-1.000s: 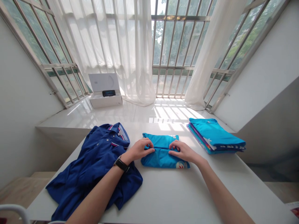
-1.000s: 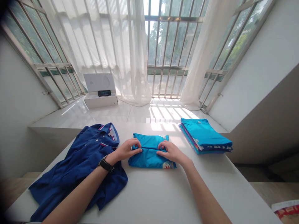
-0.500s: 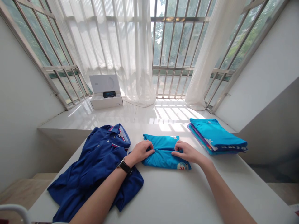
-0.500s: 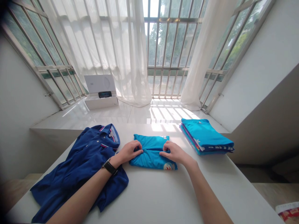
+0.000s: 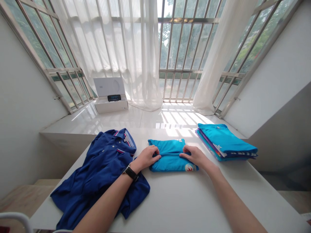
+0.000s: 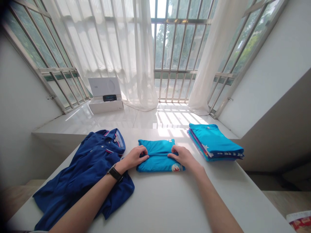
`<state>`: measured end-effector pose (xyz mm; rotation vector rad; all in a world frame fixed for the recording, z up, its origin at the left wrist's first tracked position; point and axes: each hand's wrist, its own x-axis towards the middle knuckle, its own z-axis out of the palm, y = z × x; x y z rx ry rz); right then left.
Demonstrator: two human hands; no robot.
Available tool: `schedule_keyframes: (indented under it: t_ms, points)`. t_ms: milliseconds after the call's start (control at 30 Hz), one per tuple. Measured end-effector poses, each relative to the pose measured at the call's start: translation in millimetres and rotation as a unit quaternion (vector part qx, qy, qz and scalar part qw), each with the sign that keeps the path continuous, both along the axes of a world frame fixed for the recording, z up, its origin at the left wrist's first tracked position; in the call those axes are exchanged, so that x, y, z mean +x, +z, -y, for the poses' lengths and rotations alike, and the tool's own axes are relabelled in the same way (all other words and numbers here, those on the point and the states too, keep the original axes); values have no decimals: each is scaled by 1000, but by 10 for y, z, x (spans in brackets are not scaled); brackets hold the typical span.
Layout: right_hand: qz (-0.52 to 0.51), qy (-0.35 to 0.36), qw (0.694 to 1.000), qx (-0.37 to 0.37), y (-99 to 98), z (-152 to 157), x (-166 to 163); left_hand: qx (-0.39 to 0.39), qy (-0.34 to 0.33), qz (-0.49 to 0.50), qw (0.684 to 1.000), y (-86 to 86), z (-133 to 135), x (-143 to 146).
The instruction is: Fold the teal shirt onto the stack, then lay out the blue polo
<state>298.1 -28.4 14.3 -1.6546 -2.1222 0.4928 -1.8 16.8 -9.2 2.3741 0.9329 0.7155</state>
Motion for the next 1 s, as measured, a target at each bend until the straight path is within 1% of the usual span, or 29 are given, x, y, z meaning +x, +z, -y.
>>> schedule_keyframes:
  t_ms: [167,300,433,500,567,633,700,767,833,900,933,1000]
  points:
    - [-11,13,998,60,-73,-31,14,2,-4,-1,1000,2,0,-8]
    - [-34,27,998,51,-90,-50,8,4,0,-5,1000,1,3,1]
    - [-49,16,998,41,-140,-106,15,-12,6,5,1000,28,-2,-2]
    - [-51,12,998,41,-166,-129,17,-21,28,18,999,67,-20,-32]
    - [-47,7,998,41,-182,-142,15,-20,72,21,997,128,-51,-85]
    - [-37,-1,998,41,-187,-147,17,-15,120,7,993,207,-87,-151]
    - [-25,-12,999,44,-183,-148,33,-19,141,-19,990,285,-117,-219]
    - [-11,-29,998,49,-178,-149,69,-48,117,-44,991,338,-131,-276]
    - [-1,-52,997,55,-179,-151,120,-104,53,-60,991,343,-128,-313]
    - [4,-73,996,60,-187,-153,168,-151,-6,-69,986,301,-110,-316]
    - [5,-80,995,62,-192,-153,185,-157,-18,-74,985,268,-96,-302]
    - [7,-89,994,64,-201,-151,203,-121,-4,-92,988,203,-58,-245]
